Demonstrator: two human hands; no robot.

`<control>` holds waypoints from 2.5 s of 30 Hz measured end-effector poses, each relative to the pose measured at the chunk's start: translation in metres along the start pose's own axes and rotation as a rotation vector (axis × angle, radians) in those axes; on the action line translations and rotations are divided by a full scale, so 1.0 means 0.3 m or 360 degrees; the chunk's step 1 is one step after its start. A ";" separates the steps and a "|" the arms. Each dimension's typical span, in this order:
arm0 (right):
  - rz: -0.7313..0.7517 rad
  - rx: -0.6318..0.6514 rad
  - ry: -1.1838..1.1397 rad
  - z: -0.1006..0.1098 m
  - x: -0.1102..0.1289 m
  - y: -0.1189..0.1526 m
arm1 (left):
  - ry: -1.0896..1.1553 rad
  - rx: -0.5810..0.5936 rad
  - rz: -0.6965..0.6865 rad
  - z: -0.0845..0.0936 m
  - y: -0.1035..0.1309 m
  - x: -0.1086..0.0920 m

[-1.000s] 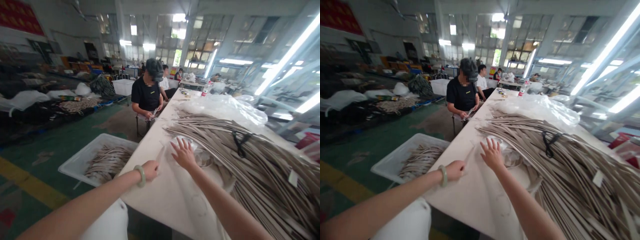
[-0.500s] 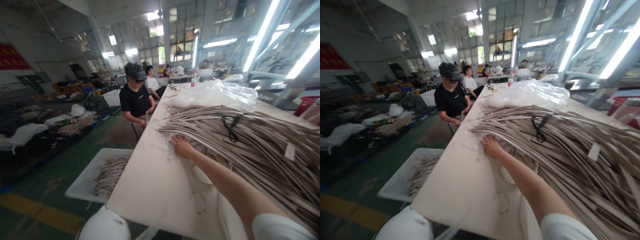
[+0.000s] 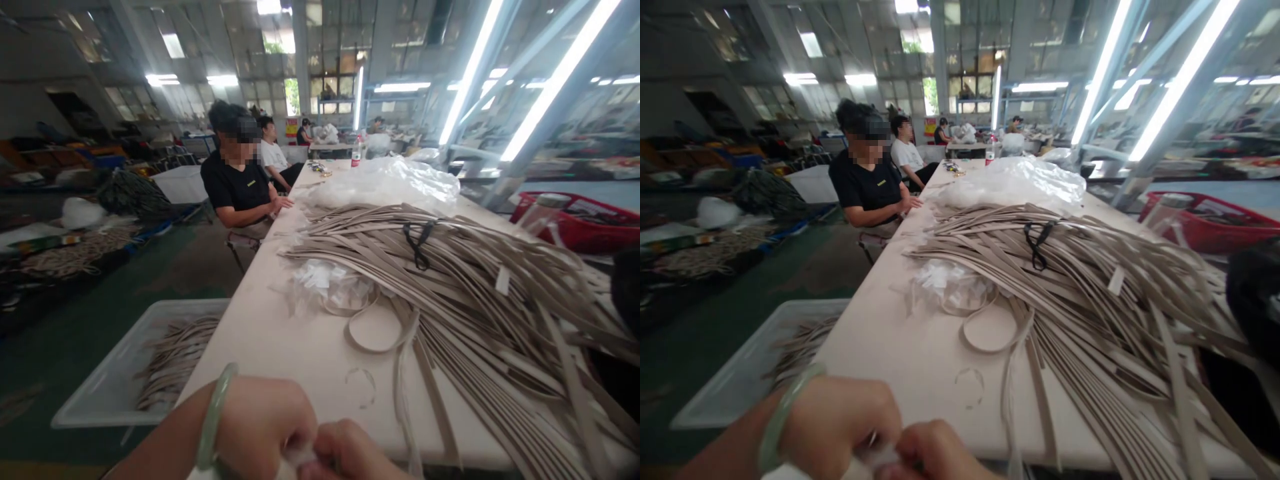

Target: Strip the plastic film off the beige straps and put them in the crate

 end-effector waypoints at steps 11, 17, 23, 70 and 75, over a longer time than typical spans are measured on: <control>-0.0308 -0.1149 -0.0341 0.184 -0.149 -0.020 | 0.1743 -0.0681 -0.0338 0.031 -0.257 0.157; 0.0022 -0.0896 0.0636 0.266 -0.024 -0.011 | 0.1934 -0.1082 -0.0400 0.129 -0.194 0.210; -0.0351 -0.1207 0.2157 0.640 -0.012 0.180 | 0.1700 -0.1170 -0.0447 0.195 -0.135 0.215; 0.0190 -0.0784 -0.0677 0.544 -0.080 -0.138 | 0.1283 -0.0951 -0.0304 0.127 -0.204 0.259; 0.0377 -0.0721 -0.0473 0.537 -0.030 -0.116 | 0.1202 -0.0956 -0.0279 0.127 -0.191 0.250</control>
Point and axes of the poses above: each hand's wrist, its own y-axis away from the middle knuckle, its own z-axis out of the back of the hand, x = y × z, the point moved 10 cm from there along -y, towards the middle knuckle, and after that the axes turned 6 degrees about y, right-handed, at the moved point
